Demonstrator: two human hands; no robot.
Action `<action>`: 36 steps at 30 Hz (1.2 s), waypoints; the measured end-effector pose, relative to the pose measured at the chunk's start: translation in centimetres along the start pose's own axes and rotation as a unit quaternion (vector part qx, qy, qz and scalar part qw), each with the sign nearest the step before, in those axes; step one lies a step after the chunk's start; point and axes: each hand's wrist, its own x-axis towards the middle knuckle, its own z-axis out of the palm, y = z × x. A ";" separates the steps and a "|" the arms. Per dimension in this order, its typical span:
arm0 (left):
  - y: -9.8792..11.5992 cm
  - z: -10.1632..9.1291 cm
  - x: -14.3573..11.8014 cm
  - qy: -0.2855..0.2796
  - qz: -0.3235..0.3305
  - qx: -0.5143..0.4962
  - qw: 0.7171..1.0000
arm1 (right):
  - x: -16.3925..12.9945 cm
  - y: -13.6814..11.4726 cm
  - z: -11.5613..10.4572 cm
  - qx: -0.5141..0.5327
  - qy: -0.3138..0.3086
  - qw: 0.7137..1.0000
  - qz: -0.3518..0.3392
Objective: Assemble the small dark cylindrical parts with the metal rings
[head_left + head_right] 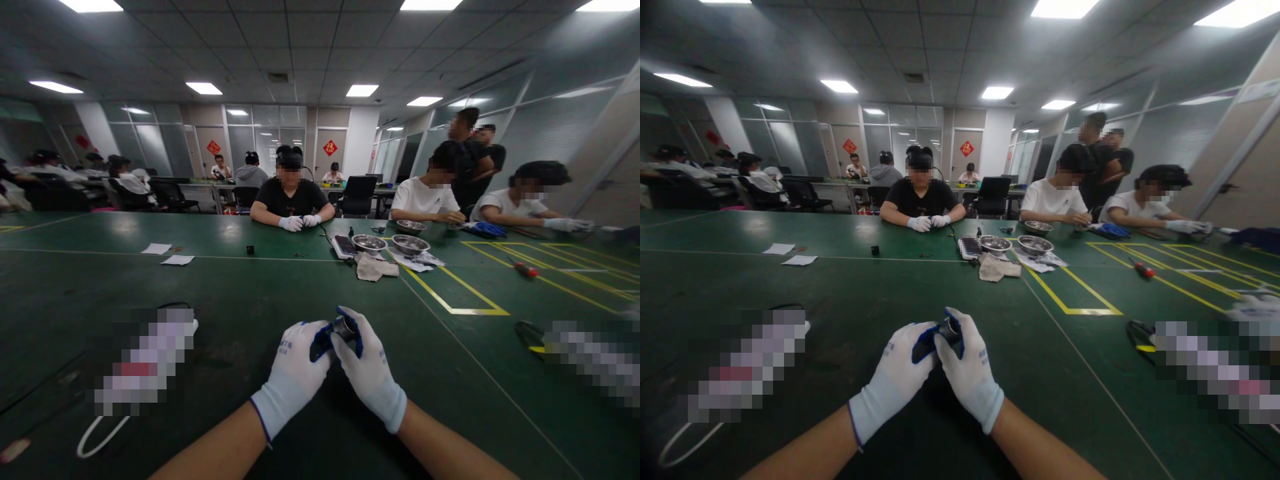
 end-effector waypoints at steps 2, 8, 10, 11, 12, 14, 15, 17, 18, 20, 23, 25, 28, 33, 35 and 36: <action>0.3 -0.3 0.0 0.002 -0.002 0.000 1.000 | 0.0 0.1 0.0 0.000 -0.002 1.000 0.000; 0.7 -0.6 0.1 0.012 0.012 -0.011 1.000 | 0.0 0.1 0.0 -0.011 0.002 1.000 -0.004; 0.6 -0.5 0.1 0.013 0.013 -0.011 1.000 | 0.0 0.0 0.0 -0.014 -0.003 1.000 0.000; 0.6 -0.4 0.1 0.015 0.014 -0.010 1.000 | 0.0 0.0 0.0 -0.013 -0.006 1.000 0.003; 0.5 -0.4 0.1 0.017 0.015 -0.009 1.000 | 0.0 -0.1 -0.1 -0.012 -0.009 1.000 0.005; 0.4 -0.2 0.0 0.024 0.017 -0.011 1.000 | 0.0 -0.1 -0.1 -0.010 -0.012 1.000 0.008; 0.4 -0.2 0.0 0.027 0.017 -0.014 0.999 | 0.0 0.0 -0.1 -0.009 -0.012 1.000 0.008; 0.3 -0.1 0.0 0.028 0.017 -0.018 0.999 | 0.0 0.0 -0.1 -0.007 -0.012 1.000 0.006; 0.3 -0.1 0.0 0.027 0.017 -0.018 0.999 | 0.0 0.1 -0.1 -0.007 -0.012 1.000 0.005; 0.3 -0.1 0.0 0.025 0.020 -0.017 0.999 | 0.0 0.2 -0.1 -0.006 -0.014 1.000 0.003; 0.3 -0.1 0.0 0.026 0.027 -0.014 0.999 | -0.1 0.2 -0.1 -0.006 -0.016 1.000 0.003; 0.3 -0.1 0.0 0.028 0.031 -0.012 0.999 | -0.1 0.2 -0.1 -0.005 -0.019 1.000 0.006; 0.2 -0.1 0.0 0.027 0.034 -0.012 0.999 | -0.1 0.2 -0.1 -0.004 -0.027 1.000 0.014; 0.1 0.0 0.0 0.028 0.042 -0.017 0.999 | 0.0 0.4 0.0 -0.001 -0.025 1.000 0.014; 0.2 0.0 0.0 0.030 0.043 -0.016 0.999 | 0.0 0.4 0.1 -0.003 -0.019 1.000 0.008; 0.2 0.0 0.0 0.031 0.042 -0.015 0.999 | 0.0 0.4 0.1 -0.005 -0.016 1.000 0.004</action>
